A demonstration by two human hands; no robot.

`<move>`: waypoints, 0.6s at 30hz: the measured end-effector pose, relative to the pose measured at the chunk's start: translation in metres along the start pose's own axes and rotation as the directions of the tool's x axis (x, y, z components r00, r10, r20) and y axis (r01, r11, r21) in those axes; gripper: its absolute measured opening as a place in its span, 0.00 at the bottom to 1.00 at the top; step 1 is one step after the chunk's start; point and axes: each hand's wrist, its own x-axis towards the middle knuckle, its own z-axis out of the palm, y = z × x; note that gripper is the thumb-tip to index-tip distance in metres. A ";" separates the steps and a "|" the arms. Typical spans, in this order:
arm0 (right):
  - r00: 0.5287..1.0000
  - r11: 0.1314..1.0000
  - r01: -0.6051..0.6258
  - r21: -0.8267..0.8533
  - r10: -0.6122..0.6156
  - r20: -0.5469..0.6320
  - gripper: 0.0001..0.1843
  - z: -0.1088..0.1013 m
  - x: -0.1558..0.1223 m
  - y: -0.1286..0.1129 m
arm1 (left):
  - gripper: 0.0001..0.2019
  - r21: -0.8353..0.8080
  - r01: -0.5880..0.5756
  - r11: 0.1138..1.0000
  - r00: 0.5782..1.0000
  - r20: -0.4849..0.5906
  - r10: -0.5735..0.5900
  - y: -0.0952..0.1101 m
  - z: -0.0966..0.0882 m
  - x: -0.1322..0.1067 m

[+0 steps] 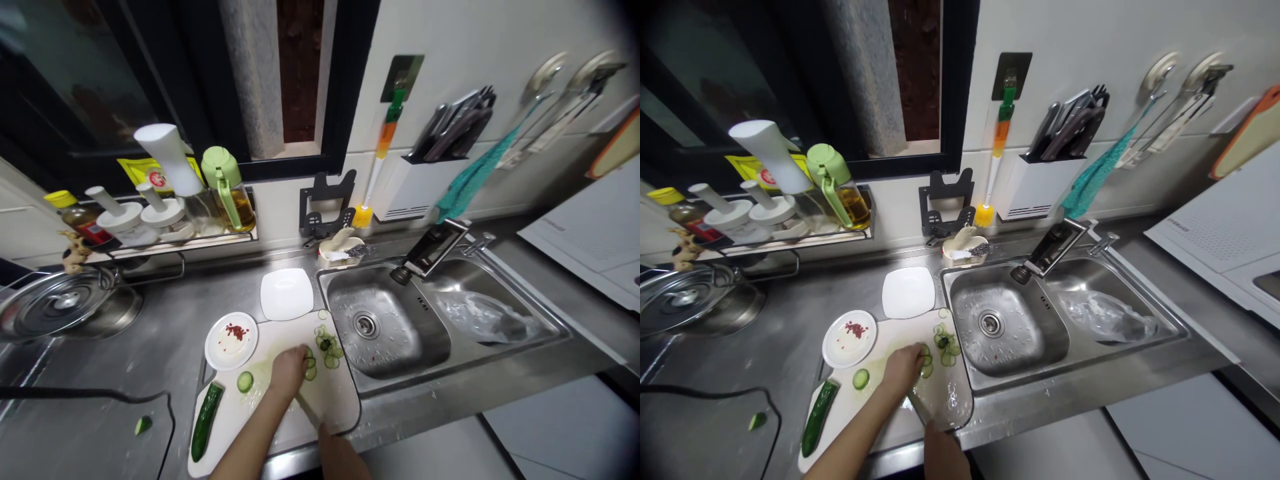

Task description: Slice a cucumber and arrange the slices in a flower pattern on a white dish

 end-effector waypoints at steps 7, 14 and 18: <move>0.998 1.000 0.009 0.003 -0.009 -0.058 0.17 -0.004 -0.002 -0.001 | 0.09 -0.002 0.044 0.999 0.999 -0.014 -0.044 -0.003 0.002 0.005; 0.996 1.000 0.015 0.010 -0.014 -0.085 0.16 -0.007 -0.001 -0.001 | 0.05 -0.092 -0.030 0.995 0.998 -0.053 0.025 -0.006 0.000 0.011; 0.996 1.000 0.015 0.010 -0.014 -0.086 0.17 -0.007 -0.001 0.001 | 0.05 -0.154 -0.098 0.983 0.995 -0.040 0.093 -0.007 0.000 0.016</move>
